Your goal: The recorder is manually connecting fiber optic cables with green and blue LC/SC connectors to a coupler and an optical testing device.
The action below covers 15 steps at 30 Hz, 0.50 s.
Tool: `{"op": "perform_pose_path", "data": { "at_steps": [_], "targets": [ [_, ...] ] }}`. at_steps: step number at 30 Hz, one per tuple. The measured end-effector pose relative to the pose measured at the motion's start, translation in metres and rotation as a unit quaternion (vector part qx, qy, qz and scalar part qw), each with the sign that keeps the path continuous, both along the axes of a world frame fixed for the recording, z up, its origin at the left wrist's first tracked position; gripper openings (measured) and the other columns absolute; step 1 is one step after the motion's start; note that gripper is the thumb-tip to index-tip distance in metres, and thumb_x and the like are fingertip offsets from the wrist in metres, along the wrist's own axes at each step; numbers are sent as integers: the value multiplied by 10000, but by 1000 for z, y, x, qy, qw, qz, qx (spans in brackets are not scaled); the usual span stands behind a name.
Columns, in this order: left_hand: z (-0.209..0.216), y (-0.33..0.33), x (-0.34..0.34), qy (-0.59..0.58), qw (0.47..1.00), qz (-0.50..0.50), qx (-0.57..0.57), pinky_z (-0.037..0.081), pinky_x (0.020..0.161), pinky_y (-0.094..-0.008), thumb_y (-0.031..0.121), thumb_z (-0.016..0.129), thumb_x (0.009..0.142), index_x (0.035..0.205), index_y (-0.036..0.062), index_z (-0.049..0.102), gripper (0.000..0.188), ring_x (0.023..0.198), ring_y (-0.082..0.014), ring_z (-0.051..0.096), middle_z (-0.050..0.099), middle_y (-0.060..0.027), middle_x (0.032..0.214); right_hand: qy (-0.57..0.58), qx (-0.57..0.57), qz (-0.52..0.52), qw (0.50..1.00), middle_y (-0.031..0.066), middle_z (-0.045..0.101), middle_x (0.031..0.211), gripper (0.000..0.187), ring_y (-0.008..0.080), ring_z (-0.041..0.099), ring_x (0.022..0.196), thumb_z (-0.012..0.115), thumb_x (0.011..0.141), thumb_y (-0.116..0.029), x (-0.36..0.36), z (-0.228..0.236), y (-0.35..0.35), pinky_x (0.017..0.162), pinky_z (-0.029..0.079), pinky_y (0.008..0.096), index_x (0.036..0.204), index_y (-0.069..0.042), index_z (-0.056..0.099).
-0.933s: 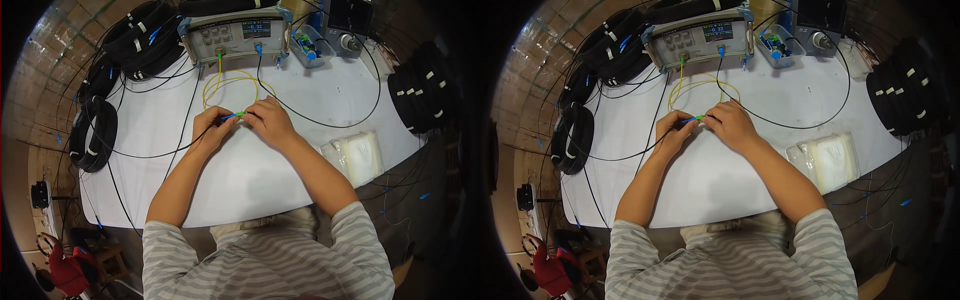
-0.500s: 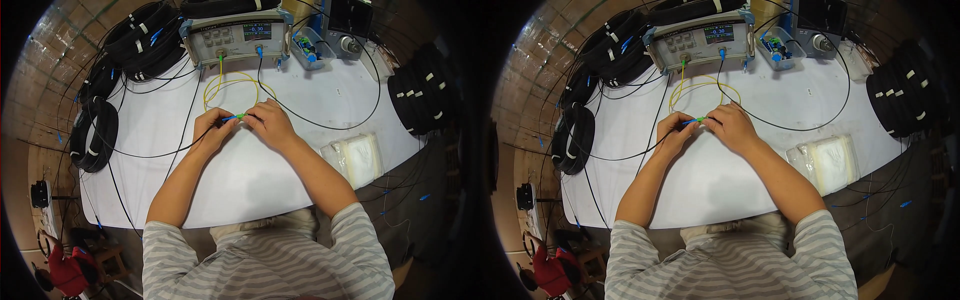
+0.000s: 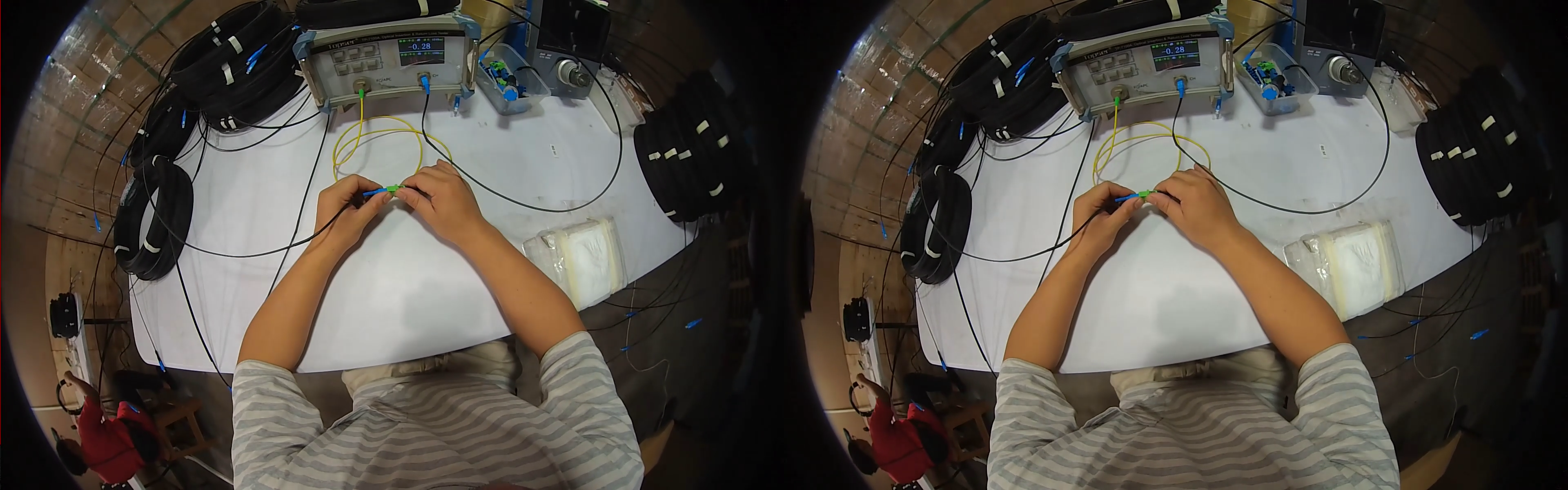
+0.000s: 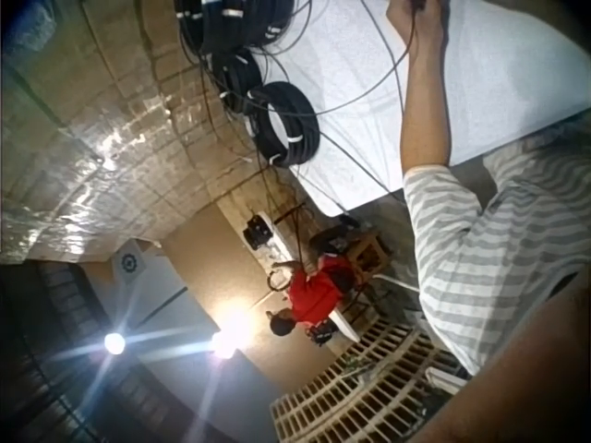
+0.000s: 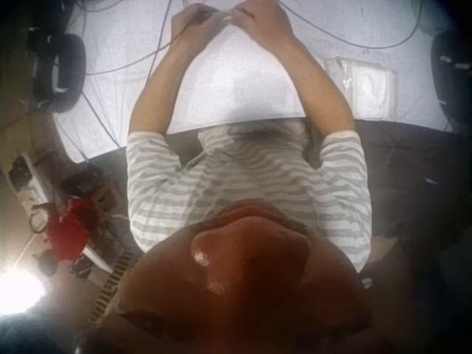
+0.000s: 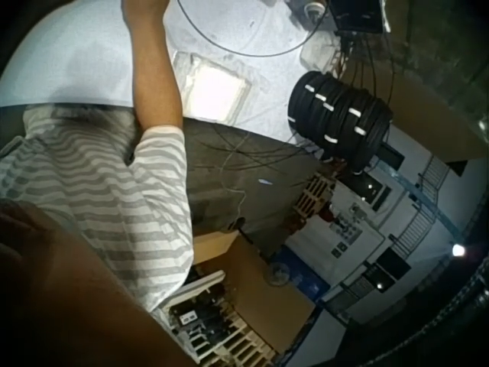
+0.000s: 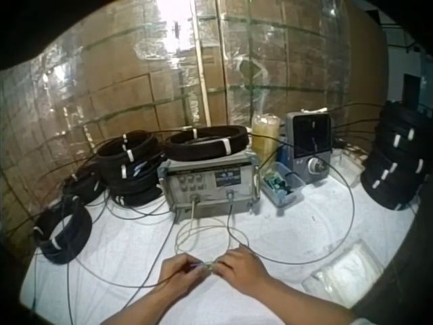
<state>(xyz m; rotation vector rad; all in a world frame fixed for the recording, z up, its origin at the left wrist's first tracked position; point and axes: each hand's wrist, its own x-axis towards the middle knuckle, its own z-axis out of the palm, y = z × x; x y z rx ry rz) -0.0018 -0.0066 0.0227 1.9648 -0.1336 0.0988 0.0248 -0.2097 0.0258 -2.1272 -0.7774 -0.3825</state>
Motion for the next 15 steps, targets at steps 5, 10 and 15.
{"op": "perform_pose_path", "data": {
  "at_steps": [5,10,15],
  "targets": [
    [1,1,0,2,1000,0,7,452,595,-205,136,771,826,900,2,663,187,653,-62,555,661,-28,776,3,-1,-4,1000,82,646,761,213,300,617,768,685,867,-266,0,-2,1,946,441,484,810,-61,669],
    [4,-2,-2,7,1000,-2,-10,457,605,-207,121,766,829,901,-1,657,179,669,-64,559,659,-30,785,-14,-3,-5,1000,62,642,778,162,275,546,767,702,845,-224,0,-4,0,744,450,388,857,-64,680],
    [-5,0,-1,-22,999,-1,-42,439,586,-209,112,769,820,916,11,674,169,649,-50,533,674,-33,808,7,0,-11,1000,79,650,833,189,296,622,781,700,846,-254,-4,1,2,981,429,488,901,-74,679]
  ]
}}
